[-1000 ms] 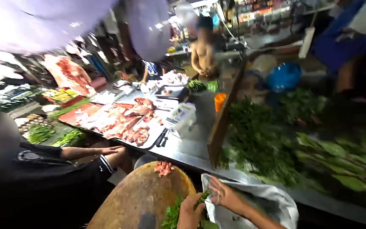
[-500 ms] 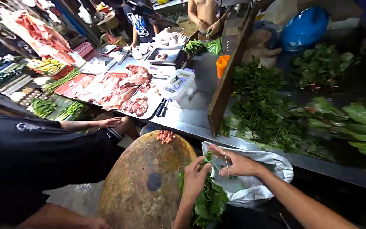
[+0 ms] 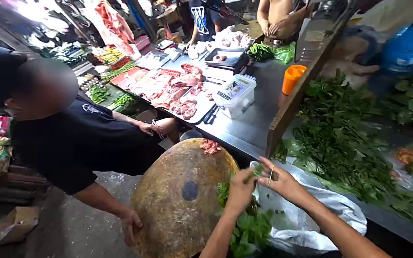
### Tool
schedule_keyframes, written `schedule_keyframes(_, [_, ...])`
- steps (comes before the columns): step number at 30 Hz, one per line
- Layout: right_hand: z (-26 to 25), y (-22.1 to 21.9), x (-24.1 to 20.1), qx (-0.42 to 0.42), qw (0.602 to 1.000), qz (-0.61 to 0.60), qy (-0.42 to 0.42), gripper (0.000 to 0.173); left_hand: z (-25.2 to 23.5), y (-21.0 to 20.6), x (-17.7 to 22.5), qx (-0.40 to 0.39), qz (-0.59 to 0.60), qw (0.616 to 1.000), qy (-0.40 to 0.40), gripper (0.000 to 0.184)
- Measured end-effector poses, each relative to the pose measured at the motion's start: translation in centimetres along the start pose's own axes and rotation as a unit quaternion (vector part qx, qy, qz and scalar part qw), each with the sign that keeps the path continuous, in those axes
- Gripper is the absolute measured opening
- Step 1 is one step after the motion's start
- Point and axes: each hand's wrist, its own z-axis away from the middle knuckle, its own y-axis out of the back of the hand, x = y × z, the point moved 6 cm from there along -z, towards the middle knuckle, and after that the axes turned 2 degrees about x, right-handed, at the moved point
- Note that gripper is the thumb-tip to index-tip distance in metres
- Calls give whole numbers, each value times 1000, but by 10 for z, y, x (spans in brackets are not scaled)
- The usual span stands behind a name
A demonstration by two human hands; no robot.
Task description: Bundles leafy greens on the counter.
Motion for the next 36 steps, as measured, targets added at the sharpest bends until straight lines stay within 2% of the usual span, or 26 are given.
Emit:
schedule_keyframes(1, [-7,3,8,-30,998,-21,-52,84,7,-10,3,-32,-68,994,-74,22])
schedule_keyframes(2, [-13,5,11,-51,993,-54,-91,71,16,-20,7,-59,-101,982,-145,18])
schedule_keyframes(3, [-18,5,14,-62,985,-106,-125,49,23,-25,12,-73,-89,974,-195,19])
schedule_keyframes(4, [-20,4,20,-64,971,-177,-145,35,27,-23,18,-66,-41,976,-206,20])
schedule_keyframes(5, [-21,1,24,-60,953,-264,-135,35,26,-15,23,-39,23,983,-176,23])
schedule_keyframes(6, [-20,-2,24,-50,935,-336,-100,44,21,-5,22,-3,89,989,-116,26])
schedule_keyframes(7, [-18,-4,18,-29,935,-350,-52,52,15,2,17,32,142,988,-52,29])
schedule_keyframes(8, [-16,-5,9,-14,957,-290,4,59,9,4,10,51,166,985,-4,30])
schedule_keyframes(9, [-16,-6,0,-18,985,-165,55,64,7,3,4,44,150,988,15,30])
schedule_keyframes(10, [-17,-7,-8,-49,995,-39,76,67,8,0,0,15,106,994,2,30])
schedule_keyframes(11, [-21,-8,-13,-90,993,30,67,62,11,-4,0,-22,59,997,-35,24])
schedule_keyframes(12, [-25,-7,-15,-128,991,37,33,50,15,-7,2,-56,24,995,-83,21])
schedule_keyframes(14, [-35,-5,-8,-155,984,-67,-49,34,19,-6,12,-100,17,984,-148,24])
schedule_keyframes(16, [-34,-10,5,-89,963,-244,-74,36,18,1,22,-83,102,980,-150,27])
schedule_keyframes(18, [-31,-22,17,20,923,-384,-28,38,12,6,21,-30,225,968,-108,28])
schedule_keyframes(20, [-24,-30,23,109,908,-399,59,38,10,4,12,22,327,944,-33,30])
schedule_keyframes(22, [-18,-28,18,123,937,-273,181,41,13,6,3,51,371,925,59,28])
schedule_keyframes(24, [-13,-24,5,73,954,-58,286,40,18,13,-7,31,365,920,143,22])
schedule_keyframes(25, [-12,-25,0,40,946,32,320,35,20,18,-12,2,353,920,172,20])
schedule_keyframes(27, [-6,-31,-5,-21,926,125,356,26,25,27,-17,-62,317,923,211,15])
schedule_keyframes(29, [-2,-40,-5,-68,920,139,359,18,29,37,-18,-122,247,936,220,13])
schedule_keyframes(30, [0,-46,-2,-86,924,129,348,13,31,42,-17,-156,175,951,203,14])
schedule_keyframes(32, [1,-63,11,-108,949,89,282,8,36,50,-12,-222,-18,967,120,20])
schedule_keyframes(33, [2,-74,20,-108,965,57,231,7,39,52,-10,-241,-99,963,63,21])
schedule_keyframes(36, [2,-105,57,-65,994,-55,74,4,54,57,-21,-264,-278,922,-60,18])
